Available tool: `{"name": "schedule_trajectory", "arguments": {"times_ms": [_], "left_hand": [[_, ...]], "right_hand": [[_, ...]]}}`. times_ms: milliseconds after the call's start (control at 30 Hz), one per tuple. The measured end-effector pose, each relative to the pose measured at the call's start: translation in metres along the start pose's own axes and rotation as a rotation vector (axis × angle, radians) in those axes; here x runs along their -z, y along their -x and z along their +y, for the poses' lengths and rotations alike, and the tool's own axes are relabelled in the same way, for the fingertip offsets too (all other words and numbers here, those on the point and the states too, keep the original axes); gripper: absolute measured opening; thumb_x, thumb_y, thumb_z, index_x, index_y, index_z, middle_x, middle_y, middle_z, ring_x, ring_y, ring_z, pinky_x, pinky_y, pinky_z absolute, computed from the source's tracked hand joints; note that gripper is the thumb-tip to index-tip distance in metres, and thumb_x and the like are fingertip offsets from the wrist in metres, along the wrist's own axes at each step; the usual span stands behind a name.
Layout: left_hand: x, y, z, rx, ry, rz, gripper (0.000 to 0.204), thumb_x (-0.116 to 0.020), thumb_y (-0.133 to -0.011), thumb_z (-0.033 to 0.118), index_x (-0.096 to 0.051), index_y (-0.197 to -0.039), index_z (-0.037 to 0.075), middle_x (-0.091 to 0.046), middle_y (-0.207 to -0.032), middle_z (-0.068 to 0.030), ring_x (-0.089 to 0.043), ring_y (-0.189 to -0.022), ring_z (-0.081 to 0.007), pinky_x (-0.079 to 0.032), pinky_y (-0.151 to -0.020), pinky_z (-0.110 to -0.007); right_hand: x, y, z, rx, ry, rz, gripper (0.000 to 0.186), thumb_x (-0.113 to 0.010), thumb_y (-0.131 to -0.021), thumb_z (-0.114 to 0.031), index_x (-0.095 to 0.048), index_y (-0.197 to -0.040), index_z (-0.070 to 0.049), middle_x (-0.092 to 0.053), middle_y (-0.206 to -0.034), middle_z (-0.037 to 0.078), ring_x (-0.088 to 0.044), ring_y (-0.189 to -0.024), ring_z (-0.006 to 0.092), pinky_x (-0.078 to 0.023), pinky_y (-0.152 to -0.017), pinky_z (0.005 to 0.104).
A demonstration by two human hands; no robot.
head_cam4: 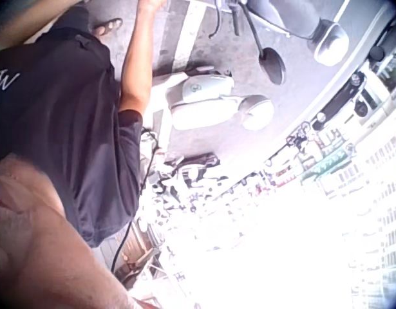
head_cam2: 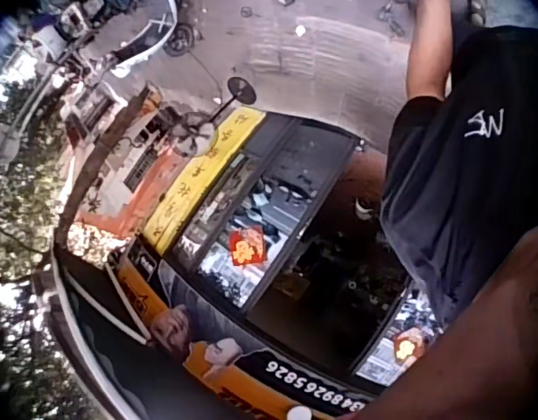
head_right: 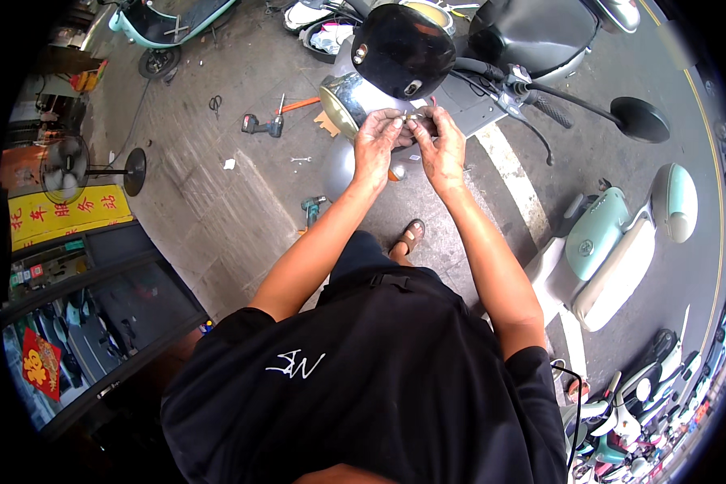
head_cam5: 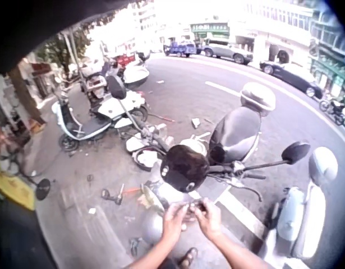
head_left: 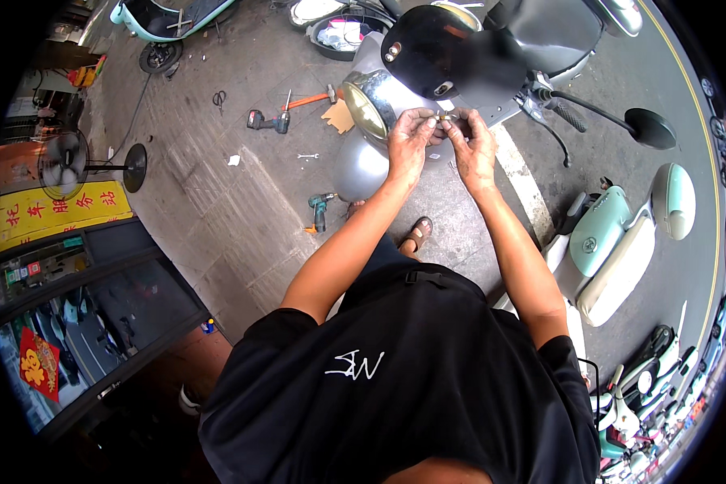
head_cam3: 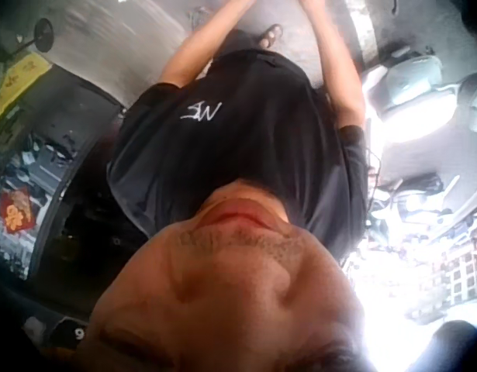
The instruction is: The person removes and replaces components on a scooter's front assembly. They use an impact driver and a wrench to detach parts, then align and secure a black plastic cover and a light fixture back onto the scooter frame.
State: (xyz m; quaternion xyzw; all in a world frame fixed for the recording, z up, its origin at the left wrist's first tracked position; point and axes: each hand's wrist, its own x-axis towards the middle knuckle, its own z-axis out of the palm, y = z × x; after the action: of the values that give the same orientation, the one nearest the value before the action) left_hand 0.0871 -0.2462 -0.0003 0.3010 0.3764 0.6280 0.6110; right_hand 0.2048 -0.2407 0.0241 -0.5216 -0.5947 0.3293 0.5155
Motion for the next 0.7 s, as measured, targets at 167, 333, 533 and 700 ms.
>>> {"name": "schedule_trajectory", "arguments": {"times_ms": [167,333,533,700], "left_hand": [[-0.009,-0.031,-0.014,0.054,0.068,0.131,0.019,-0.060,-0.089,0.008,-0.054,-0.105,0.001,-0.064,-0.093,-0.0077,-0.063,-0.078,-0.0142,-0.052,-0.065,-0.025],[-0.008,-0.043,-0.021,0.011,0.034,0.179,0.013,-0.061,-0.088,0.005,-0.057,-0.101,0.002,-0.064,-0.090,-0.0053,-0.062,-0.075,-0.0105,-0.050,-0.058,-0.021],[-0.004,-0.039,-0.025,0.114,0.129,0.147,0.018,-0.062,-0.088,0.011,-0.056,-0.103,0.003,-0.064,-0.093,-0.0071,-0.063,-0.081,-0.0151,-0.053,-0.068,-0.028],[-0.007,-0.042,-0.031,0.121,0.188,0.130,0.021,-0.062,-0.088,0.013,-0.054,-0.105,0.002,-0.063,-0.097,-0.0093,-0.064,-0.085,-0.0185,-0.054,-0.073,-0.032]], "right_hand": [[-0.006,-0.031,0.022,0.067,0.139,-0.005,0.021,-0.068,-0.081,-0.008,-0.059,-0.099,-0.002,-0.063,-0.088,0.011,-0.064,-0.076,0.0195,-0.049,-0.071,0.0289],[-0.006,-0.039,0.018,0.148,0.232,-0.025,0.021,-0.067,-0.081,-0.008,-0.060,-0.100,-0.002,-0.063,-0.089,0.012,-0.064,-0.078,0.0227,-0.050,-0.073,0.0301],[-0.003,-0.044,0.017,0.199,0.340,-0.075,0.023,-0.068,-0.082,-0.009,-0.061,-0.102,-0.002,-0.065,-0.092,0.012,-0.065,-0.084,0.0228,-0.050,-0.077,0.0299],[0.000,-0.047,0.014,0.246,0.347,-0.056,0.022,-0.066,-0.081,-0.008,-0.061,-0.103,-0.004,-0.064,-0.092,0.013,-0.064,-0.083,0.0268,-0.050,-0.075,0.0320]]}}
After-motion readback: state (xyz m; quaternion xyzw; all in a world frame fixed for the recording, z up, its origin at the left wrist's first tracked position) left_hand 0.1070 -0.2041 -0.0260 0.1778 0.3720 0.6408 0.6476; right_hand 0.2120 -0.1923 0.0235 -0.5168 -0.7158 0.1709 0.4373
